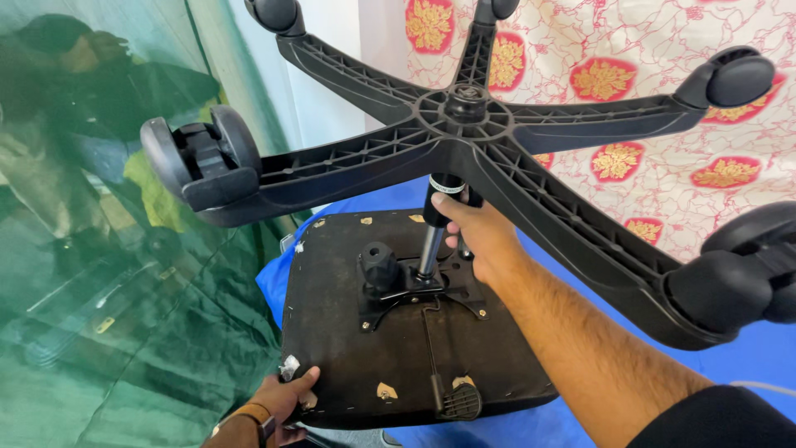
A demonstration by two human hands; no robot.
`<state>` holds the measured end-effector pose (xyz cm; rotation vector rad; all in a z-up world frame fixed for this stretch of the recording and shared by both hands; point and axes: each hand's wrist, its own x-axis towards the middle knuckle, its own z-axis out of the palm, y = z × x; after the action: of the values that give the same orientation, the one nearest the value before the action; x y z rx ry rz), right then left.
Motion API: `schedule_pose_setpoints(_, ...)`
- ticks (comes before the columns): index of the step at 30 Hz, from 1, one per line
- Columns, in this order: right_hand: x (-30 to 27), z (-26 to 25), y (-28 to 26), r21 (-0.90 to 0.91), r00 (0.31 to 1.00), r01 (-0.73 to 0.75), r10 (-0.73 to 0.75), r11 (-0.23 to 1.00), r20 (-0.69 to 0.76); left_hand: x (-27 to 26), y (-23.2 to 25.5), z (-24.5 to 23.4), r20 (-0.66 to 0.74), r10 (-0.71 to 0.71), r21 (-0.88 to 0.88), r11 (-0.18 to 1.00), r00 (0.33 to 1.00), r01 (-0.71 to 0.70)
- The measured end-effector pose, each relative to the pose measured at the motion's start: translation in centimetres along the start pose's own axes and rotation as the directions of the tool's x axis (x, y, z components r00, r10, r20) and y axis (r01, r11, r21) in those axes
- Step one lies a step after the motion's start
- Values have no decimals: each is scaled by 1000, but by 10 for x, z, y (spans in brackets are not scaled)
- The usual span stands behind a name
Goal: The person attaches the base of an office chair to the seat using a screwdriver and screws. They insert each screw into the underside of the seat and tighten it, working around the central mounting area.
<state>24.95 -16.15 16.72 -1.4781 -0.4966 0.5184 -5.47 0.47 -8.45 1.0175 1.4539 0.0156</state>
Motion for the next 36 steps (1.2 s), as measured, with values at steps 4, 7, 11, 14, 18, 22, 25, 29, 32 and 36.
schedule_pose_setpoints(4, 11, 6, -7, -122, 999, 25, -20, 992, 37, -2, -7, 8, 194, -26, -429, 897, 981, 108)
schedule_pose_setpoints(7, 29, 10, 1, -142, 998, 35, -29, 989, 49, -3, -9, 17, 163, -20, -509, 854, 986, 102)
schedule_pose_setpoints(11, 71, 6, 22, -232, 981, 150, -117, 961, 154, 10, -17, 16, 138, -24, -391, 917, 990, 77)
schedule_pose_setpoints(14, 99, -2, 28, -328, 968, 95, -10, 940, 250, 34, -18, 13, 38, 147, -173, 975, 988, -138)
schedule_pose_setpoints(18, 89, -25, 26, -266, 971, 98, -35, 959, 235, 65, -50, 15, -10, 377, -312, 879, 926, -361)
schedule_pose_setpoints(22, 49, -59, -8, -240, 985, 106, -70, 965, 155, 81, -50, 2, -69, 429, -203, 878, 901, -434)
schedule_pose_setpoints(25, 25, -75, -41, -265, 995, 65, -41, 962, 94, 81, -39, 7, -98, 491, -166, 850, 866, -501)
schedule_pose_setpoints(29, -16, -111, -72, -338, 960, 243, -274, 909, -47, 76, -24, 39, -175, 625, -121, 754, 761, -646)
schedule_pose_setpoints(32, -40, -143, -90, -385, 931, 239, -323, 892, -170, 64, -17, 75, -104, 587, -86, 799, 802, -596)
schedule_pose_setpoints(36, -60, -198, -92, -381, 917, 239, -337, 893, -214, 42, -1, 132, 6, 621, -36, 783, 784, -620)
